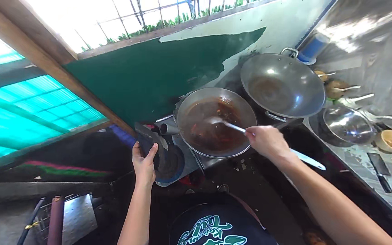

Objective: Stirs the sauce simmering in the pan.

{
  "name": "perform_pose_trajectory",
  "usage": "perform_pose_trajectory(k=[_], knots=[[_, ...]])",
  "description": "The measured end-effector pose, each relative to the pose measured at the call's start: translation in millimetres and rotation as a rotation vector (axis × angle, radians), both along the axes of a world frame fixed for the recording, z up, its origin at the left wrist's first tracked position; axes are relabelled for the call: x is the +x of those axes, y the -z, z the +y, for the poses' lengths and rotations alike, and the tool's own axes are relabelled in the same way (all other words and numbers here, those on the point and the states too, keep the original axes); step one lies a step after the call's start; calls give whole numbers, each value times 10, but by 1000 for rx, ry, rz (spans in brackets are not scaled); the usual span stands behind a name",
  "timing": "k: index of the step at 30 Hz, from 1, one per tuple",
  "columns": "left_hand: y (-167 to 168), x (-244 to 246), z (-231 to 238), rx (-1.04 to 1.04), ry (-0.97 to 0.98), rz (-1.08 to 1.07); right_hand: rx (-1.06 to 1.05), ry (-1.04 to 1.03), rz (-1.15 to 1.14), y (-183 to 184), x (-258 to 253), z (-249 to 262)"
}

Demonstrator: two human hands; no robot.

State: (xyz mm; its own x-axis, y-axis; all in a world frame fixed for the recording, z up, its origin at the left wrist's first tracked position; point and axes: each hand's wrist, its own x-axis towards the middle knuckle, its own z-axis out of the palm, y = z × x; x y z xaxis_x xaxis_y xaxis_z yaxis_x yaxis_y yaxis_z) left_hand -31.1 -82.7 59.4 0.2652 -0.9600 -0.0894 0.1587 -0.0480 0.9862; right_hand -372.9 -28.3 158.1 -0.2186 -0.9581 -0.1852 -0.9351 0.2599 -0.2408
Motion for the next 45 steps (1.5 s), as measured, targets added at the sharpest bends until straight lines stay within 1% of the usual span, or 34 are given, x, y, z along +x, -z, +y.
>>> perform_pose_trajectory(k=[2,4,6,10,13,15,17,20,22,23,25,27,30,32,34,37,38,39,41,43,45], knots=[[30,89,37,5,-9,-4,-50,85,63,-1,-196,-26],[69,172,85,20,-16,-11,-12,145,129,40,-333,-14],[119,248,146,53,-29,-10,40,131,147,71,-375,98],[264,452,337,150,-65,-30,84,73,162,-85,-296,399],[371,587,443,209,-103,-24,42,70,176,-153,-400,388],[366,589,440,204,-103,-19,5,88,171,-115,-499,186],[289,510,369,161,-72,-19,-10,138,148,4,-559,-142],[120,277,172,68,-18,-17,24,242,105,139,-518,-689],[48,121,39,14,4,-3,54,253,83,175,-421,-956],[25,56,-20,-1,16,2,72,224,70,203,-370,-1049],[-12,-53,-122,-9,28,14,114,101,56,230,-247,-1155],[-30,-124,-203,-17,38,14,112,-92,86,207,-161,-1189],[-17,-192,-274,-31,44,5,99,-389,159,114,-114,-1103],[-7,-235,-302,-33,38,-1,45,-557,214,-10,-147,-966],[-6,-251,-313,-31,31,-16,-93,-674,242,-105,-204,-781],[6,-286,-331,-22,20,-41,-409,-782,226,-49,-218,-543],[12,-304,-330,-14,19,-49,-460,-803,211,-13,-181,-468],[14,-322,-334,-10,20,-57,-462,-827,201,2,-149,-401],[20,-347,-346,-13,16,-65,-372,-887,234,-23,-178,-310],[31,-349,-345,-18,12,-67,-300,-913,286,-73,-341,-275],[49,-361,-348,-19,12,-62,-338,-909,305,-88,-599,-287]])
